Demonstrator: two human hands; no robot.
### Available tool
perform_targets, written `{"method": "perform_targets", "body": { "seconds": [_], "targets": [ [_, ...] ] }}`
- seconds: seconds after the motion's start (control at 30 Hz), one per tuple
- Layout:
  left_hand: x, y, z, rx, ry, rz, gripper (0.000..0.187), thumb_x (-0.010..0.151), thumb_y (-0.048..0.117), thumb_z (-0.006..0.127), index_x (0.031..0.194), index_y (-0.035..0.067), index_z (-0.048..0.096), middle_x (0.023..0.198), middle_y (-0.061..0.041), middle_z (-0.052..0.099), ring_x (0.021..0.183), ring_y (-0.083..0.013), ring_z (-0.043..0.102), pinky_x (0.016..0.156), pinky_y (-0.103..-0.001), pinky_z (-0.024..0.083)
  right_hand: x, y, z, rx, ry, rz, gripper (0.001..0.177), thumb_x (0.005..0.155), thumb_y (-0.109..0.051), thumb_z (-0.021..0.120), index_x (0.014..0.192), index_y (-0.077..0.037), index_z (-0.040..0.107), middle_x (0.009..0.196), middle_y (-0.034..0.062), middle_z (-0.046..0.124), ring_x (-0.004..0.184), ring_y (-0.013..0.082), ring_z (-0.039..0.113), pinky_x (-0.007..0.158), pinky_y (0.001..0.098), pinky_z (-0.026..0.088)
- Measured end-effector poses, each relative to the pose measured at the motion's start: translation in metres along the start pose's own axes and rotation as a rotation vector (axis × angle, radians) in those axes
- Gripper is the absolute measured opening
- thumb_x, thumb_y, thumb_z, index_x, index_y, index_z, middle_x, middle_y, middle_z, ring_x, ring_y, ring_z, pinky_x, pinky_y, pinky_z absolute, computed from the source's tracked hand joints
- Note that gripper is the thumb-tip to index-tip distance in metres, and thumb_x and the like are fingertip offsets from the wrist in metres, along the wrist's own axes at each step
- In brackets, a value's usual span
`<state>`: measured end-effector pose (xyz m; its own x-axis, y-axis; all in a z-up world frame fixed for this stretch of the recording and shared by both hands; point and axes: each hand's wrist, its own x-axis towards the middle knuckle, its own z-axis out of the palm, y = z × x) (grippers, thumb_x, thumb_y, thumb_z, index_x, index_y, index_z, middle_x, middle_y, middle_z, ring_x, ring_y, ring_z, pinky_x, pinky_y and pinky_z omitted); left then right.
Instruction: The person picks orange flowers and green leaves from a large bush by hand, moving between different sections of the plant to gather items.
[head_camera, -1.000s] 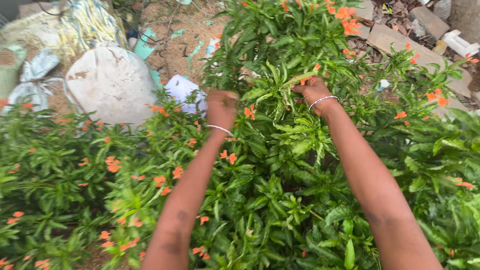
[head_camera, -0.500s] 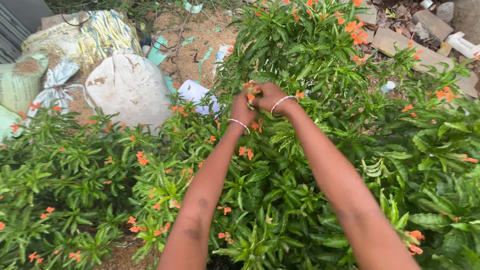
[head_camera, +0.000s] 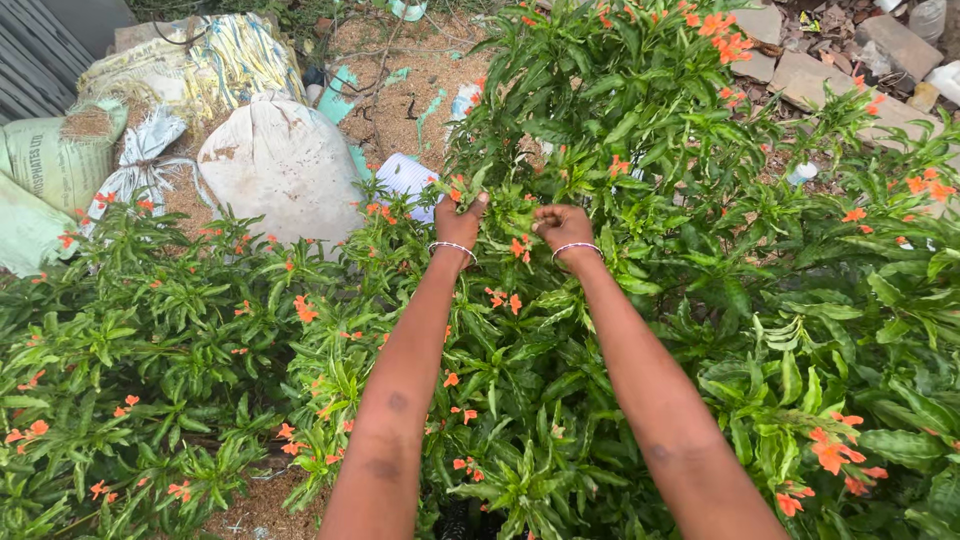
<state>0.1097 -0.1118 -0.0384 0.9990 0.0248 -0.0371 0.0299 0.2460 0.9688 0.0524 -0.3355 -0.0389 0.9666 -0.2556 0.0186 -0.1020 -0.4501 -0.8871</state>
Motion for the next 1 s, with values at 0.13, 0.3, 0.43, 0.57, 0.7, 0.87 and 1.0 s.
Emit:
{"method": "perform_targets", "body": {
  "seconds": [0.13,0.3,0.43,0.57,0.7,0.87,1.0],
  "targets": [
    [-0.012,0.013,0.011,-0.047,-0.07,-0.088,0.036,0.091,0.01,0.078,0.123,0.0,0.067,0.111,-0.007,0.072,0.093,-0.0175,0.062,0.083,-0.036,0.05,0.01,0.017,-0.015,-0.196,0.162,0.077,0.011,0.073,-0.005,0.082,0.084,-0.008,0.082,0.081,0.0078,0.078,0.07,0.0171,0.073,0.073,0.0291,0.058],
    [-0.013,0.023,0.022,0.015,-0.081,0.016,0.037,0.09,0.011,0.08,0.122,0.002,0.066,0.116,-0.007,0.074,0.104,-0.016,0.068,0.094,-0.034,0.054,0.012,0.008,-0.048,-0.231,0.527,-0.027,0.008,0.082,0.002,0.069,0.087,-0.005,0.069,0.08,0.012,0.071,0.071,0.0238,0.068,0.073,0.0339,0.055],
    [-0.002,0.036,0.034,0.242,-0.175,0.031,0.05,0.087,0.019,0.082,0.132,0.003,0.065,0.122,-0.011,0.073,0.111,-0.0189,0.066,0.1,-0.036,0.048,-0.016,-0.066,-0.053,-0.3,0.725,-0.584,0.014,0.084,0.01,0.056,0.088,-0.001,0.065,0.099,0.0128,0.066,0.094,0.0332,0.067,0.089,0.0406,0.055],
    [0.009,0.041,0.067,0.254,-0.201,0.058,0.051,0.085,0.026,0.084,0.126,0.002,0.068,0.12,-0.015,0.076,0.11,-0.0242,0.07,0.103,-0.038,0.049,-0.081,-0.149,-0.029,-0.548,0.087,-0.42,0.011,0.073,-0.011,0.07,0.08,-0.011,0.078,0.088,0.0144,0.069,0.076,0.0369,0.069,0.068,0.0479,0.057],
    [0.008,0.046,0.092,0.508,-0.164,0.0,0.047,0.083,0.031,0.086,0.116,0.001,0.073,0.113,-0.019,0.075,0.103,-0.0285,0.071,0.094,-0.04,0.053,-0.083,-0.17,-0.018,-0.676,0.079,-0.315,0.032,0.067,-0.031,0.082,0.082,-0.004,0.077,0.101,0.0208,0.068,0.07,0.0409,0.069,0.06,0.0529,0.056],
    [0.004,0.046,0.096,0.49,-0.156,0.034,0.046,0.08,0.034,0.086,0.107,-0.001,0.073,0.104,-0.019,0.078,0.094,-0.03,0.074,0.089,-0.041,0.055,-0.061,-0.083,-0.031,-0.741,0.196,-0.142,0.018,0.083,-0.02,0.074,0.08,-0.003,0.077,0.096,0.0226,0.069,0.073,0.0414,0.071,0.067,0.0513,0.059],
    [0.009,0.044,0.075,0.501,-0.149,0.072,0.05,0.08,0.03,0.085,0.12,0.003,0.07,0.107,-0.02,0.074,0.098,-0.0315,0.07,0.091,-0.043,0.052,-0.044,-0.013,-0.05,-1.55,-0.31,-0.173,0.014,0.085,-0.017,0.071,0.079,-0.005,0.077,0.082,0.0178,0.073,0.075,0.0354,0.072,0.063,0.053,0.063]
  ]
}}
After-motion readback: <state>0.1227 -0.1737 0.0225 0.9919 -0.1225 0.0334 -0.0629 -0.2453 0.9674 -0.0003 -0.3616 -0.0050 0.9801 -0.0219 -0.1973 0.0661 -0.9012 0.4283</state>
